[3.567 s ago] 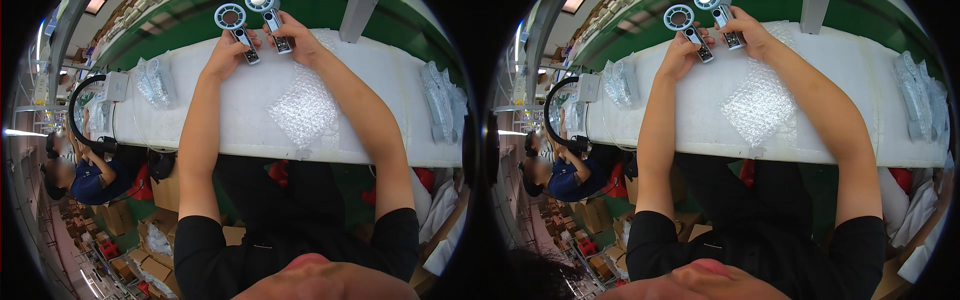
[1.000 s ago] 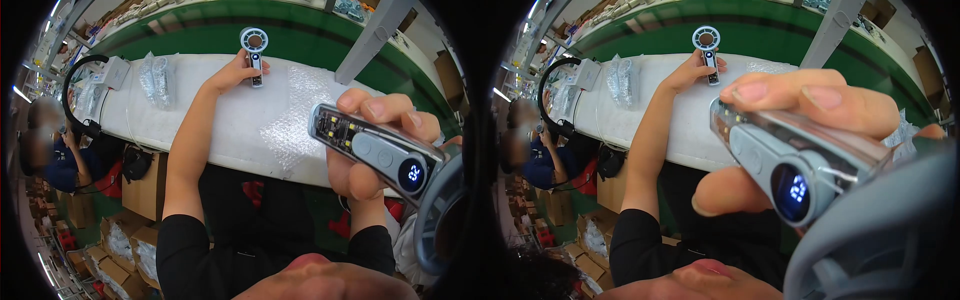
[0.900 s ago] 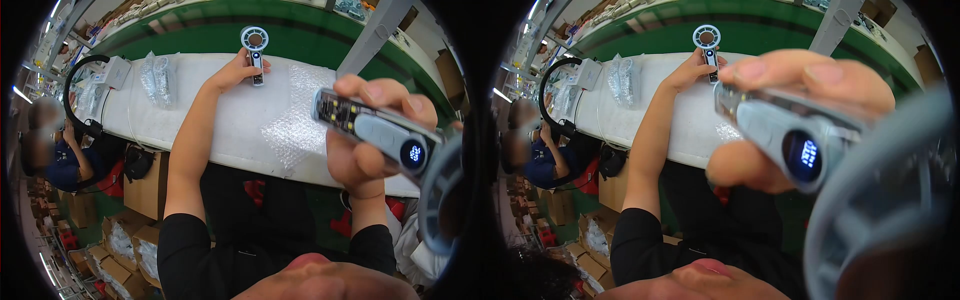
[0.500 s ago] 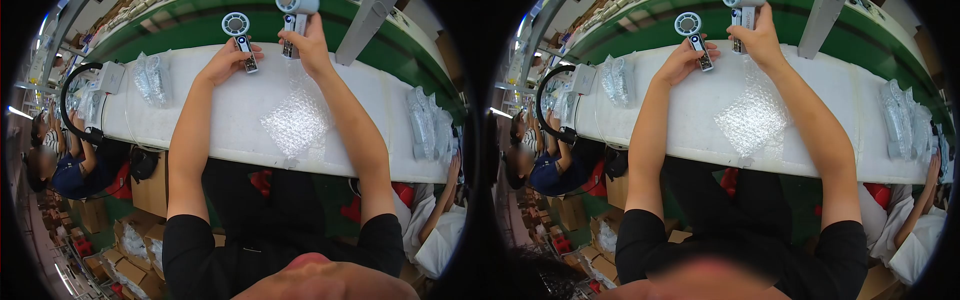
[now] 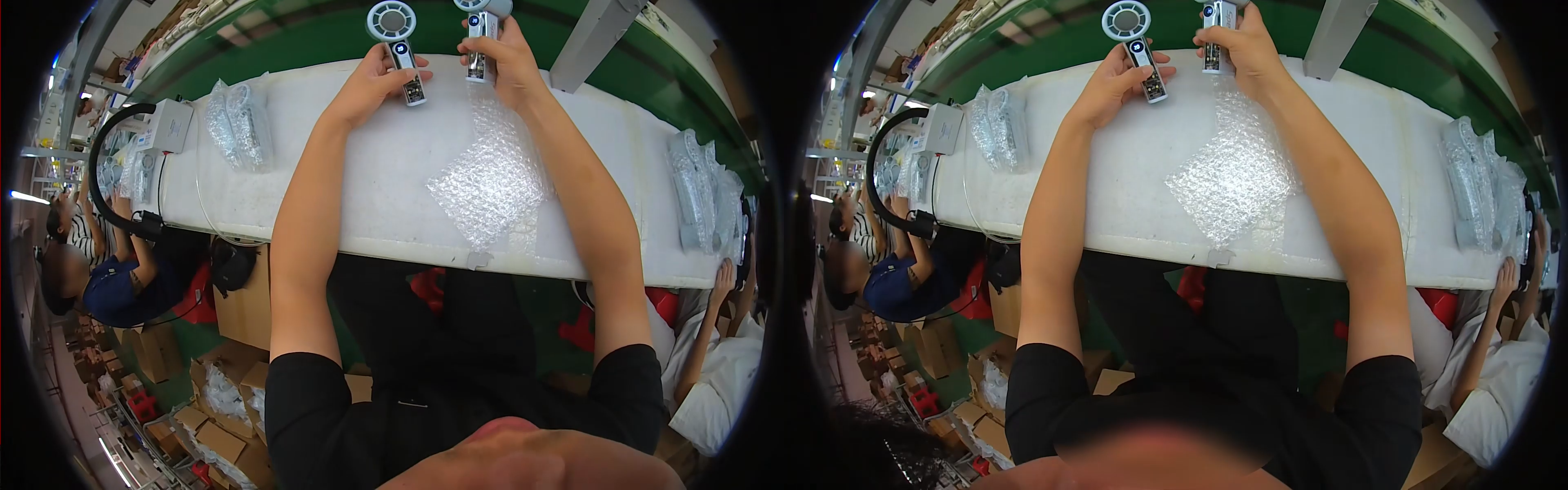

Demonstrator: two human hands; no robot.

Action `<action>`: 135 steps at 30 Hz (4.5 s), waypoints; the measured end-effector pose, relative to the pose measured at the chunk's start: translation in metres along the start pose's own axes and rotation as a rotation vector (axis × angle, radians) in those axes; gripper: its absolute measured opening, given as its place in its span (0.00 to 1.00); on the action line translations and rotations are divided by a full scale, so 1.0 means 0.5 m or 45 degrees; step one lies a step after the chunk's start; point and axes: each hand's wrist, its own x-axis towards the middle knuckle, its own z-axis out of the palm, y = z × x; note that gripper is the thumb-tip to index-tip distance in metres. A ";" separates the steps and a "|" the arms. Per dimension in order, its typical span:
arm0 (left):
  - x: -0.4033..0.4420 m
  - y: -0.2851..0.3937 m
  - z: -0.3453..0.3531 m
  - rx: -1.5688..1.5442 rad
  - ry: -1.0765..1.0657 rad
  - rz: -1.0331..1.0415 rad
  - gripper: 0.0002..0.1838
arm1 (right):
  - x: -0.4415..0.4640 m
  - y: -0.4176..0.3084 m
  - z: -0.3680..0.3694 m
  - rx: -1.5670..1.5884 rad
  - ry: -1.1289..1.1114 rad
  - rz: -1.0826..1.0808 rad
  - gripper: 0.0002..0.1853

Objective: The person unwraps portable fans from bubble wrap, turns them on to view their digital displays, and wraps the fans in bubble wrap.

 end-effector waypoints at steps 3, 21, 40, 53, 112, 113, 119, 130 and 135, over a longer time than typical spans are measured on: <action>0.000 0.002 0.020 -0.030 0.061 0.042 0.26 | -0.003 -0.012 0.015 -0.045 0.088 0.130 0.31; -0.056 0.102 0.142 -0.186 -0.383 -0.403 0.21 | 0.017 -0.057 -0.101 -1.232 -0.032 -0.016 0.31; -0.073 0.057 0.163 0.986 -0.908 0.020 0.22 | 0.196 0.039 -0.033 -2.472 0.048 -0.368 0.29; -0.039 0.053 0.105 0.616 -0.995 -0.078 0.26 | 0.448 0.051 -0.063 -2.324 0.182 -0.117 0.23; 0.020 0.009 0.027 -0.517 0.341 0.430 0.33 | 0.044 -0.028 0.135 -1.281 -0.409 -0.839 0.42; 0.023 0.007 0.021 -0.546 0.361 0.442 0.33 | 0.050 -0.027 0.129 -1.315 -0.457 -0.820 0.38; 0.031 0.004 0.035 -0.549 0.539 0.358 0.33 | 0.065 -0.003 0.098 -1.488 -0.417 -0.736 0.27; 0.019 0.001 0.022 -0.205 0.441 0.177 0.47 | 0.151 0.058 0.007 -1.233 0.084 -0.966 0.21; 0.025 -0.016 0.019 -0.025 0.393 0.213 0.43 | 0.206 0.072 -0.066 -0.688 0.514 -0.235 0.22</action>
